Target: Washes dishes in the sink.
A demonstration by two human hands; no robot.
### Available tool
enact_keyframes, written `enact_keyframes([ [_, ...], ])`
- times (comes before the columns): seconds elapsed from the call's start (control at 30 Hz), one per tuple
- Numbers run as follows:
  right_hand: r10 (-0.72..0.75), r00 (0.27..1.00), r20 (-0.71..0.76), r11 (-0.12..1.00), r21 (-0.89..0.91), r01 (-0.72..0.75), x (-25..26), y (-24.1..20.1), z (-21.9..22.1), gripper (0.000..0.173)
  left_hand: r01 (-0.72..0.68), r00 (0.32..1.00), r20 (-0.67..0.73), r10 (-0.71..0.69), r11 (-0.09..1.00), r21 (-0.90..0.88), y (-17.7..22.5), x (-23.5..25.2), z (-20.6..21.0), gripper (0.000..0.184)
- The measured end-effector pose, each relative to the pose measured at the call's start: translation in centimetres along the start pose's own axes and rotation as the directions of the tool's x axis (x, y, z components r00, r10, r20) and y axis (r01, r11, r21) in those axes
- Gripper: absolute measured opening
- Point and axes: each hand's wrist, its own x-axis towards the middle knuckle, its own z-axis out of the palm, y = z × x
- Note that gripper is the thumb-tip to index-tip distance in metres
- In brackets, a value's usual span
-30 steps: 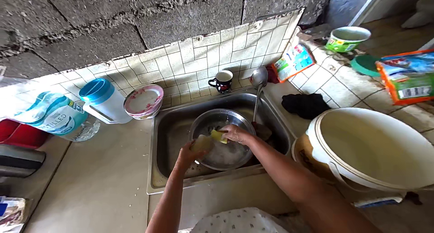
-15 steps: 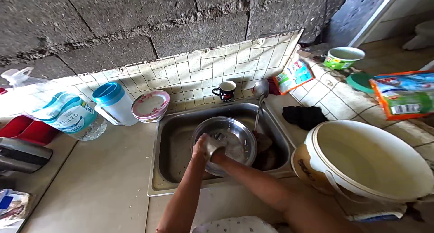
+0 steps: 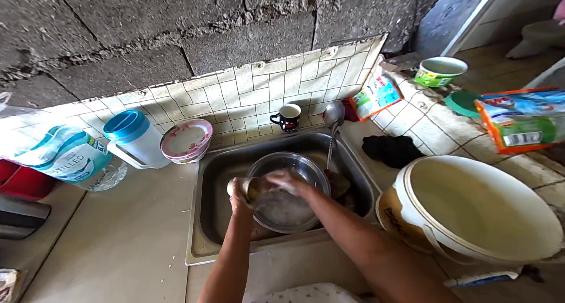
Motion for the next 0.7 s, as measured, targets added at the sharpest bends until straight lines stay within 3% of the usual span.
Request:
enact_keyframes([
  [0.03,0.084,0.985,-0.154,0.995,0.06,-0.076,0.8,1.3,-1.6,0.035,-0.01,0.999,0.033,0.011,1.0,-0.027,0.6,0.0,-0.4,0.045],
  [0.1,0.244,0.866,-0.437,0.954,-0.05,-0.294,2.0,4.4,-3.6,0.039,-0.027,0.996,0.083,0.032,0.998,-0.058,1.5,-0.2,-0.7,0.042],
  [0.13,0.294,0.813,-0.502,0.897,-0.147,-0.416,2.2,5.4,-3.6,0.041,-0.031,0.995,0.096,0.038,0.997,-0.071,1.7,-0.2,-0.6,0.041],
  [0.2,0.406,0.789,-0.46,0.797,-0.244,-0.553,2.2,5.9,-2.4,0.043,-0.04,0.99,0.132,0.053,0.994,-0.099,1.8,0.1,-0.6,0.041],
  [0.3,0.423,0.866,-0.268,0.863,-0.172,-0.475,3.0,5.5,-1.3,0.048,-0.05,0.988,0.141,0.068,0.991,-0.126,2.0,0.6,-1.0,0.043],
  [0.37,0.317,0.89,-0.327,0.922,-0.115,-0.371,4.1,6.2,-2.5,0.045,-0.068,0.987,0.135,0.085,0.99,-0.124,2.4,1.0,-1.5,0.044],
  [0.43,0.205,0.834,-0.513,0.94,-0.134,-0.314,4.7,7.5,-4.2,0.046,-0.079,0.987,0.127,0.095,0.989,-0.129,2.7,1.5,-2.1,0.046],
  [0.5,0.232,0.701,-0.675,0.958,0.033,-0.285,5.1,9.4,-3.7,0.046,-0.093,0.991,0.084,0.104,0.988,-0.124,2.7,1.8,-2.0,0.046],
  [0.53,0.32,0.66,-0.68,0.947,0.232,-0.221,5.1,9.8,-2.5,0.045,-0.109,0.992,0.046,0.115,0.988,-0.111,2.5,1.9,-1.9,0.046],
  [0.6,0.495,0.708,-0.504,0.725,0.689,-0.016,5.1,9.2,-0.1,0.037,-0.131,0.991,-0.039,0.127,0.986,-0.099,2.0,2.2,-1.5,0.046],
  [0.63,0.526,0.764,-0.374,0.569,0.822,0.011,5.4,8.2,0.6,0.031,-0.136,0.989,-0.079,0.128,0.985,-0.104,1.7,2.4,-1.4,0.048],
  [0.67,0.516,0.82,-0.249,0.484,0.874,-0.039,5.6,6.7,1.0,0.025,-0.138,0.986,-0.107,0.126,0.984,-0.108,1.6,2.6,-1.3,0.049],
  [0.7,0.48,0.866,-0.144,0.487,0.864,-0.126,5.7,4.7,1.3,0.023,-0.139,0.985,-0.12,0.126,0.984,-0.111,1.5,2.8,-1.3,0.05],
])
